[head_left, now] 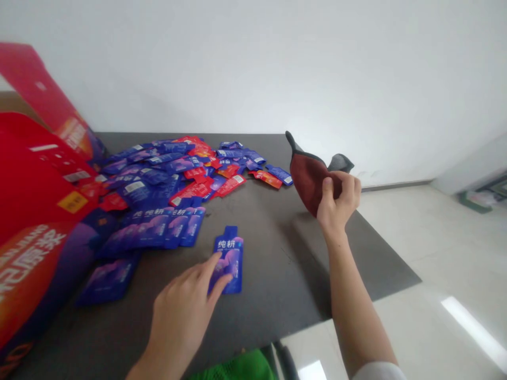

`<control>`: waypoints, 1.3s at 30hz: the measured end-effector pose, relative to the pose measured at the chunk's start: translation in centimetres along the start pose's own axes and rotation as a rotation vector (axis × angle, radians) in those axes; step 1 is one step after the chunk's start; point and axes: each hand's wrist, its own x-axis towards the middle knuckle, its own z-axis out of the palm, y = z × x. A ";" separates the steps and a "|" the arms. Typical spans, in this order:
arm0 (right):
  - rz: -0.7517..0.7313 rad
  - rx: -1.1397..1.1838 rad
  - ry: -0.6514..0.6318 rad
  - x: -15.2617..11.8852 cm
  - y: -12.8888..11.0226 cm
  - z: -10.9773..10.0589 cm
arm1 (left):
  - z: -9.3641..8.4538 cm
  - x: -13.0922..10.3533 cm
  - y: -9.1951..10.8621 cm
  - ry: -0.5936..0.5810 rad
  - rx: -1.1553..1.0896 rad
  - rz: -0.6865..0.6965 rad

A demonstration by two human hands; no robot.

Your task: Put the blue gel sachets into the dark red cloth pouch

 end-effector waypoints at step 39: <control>-0.717 0.128 -1.358 -10.2 -11.5 -1.8 | 3.0 -3.0 0.4 0.272 -0.018 0.521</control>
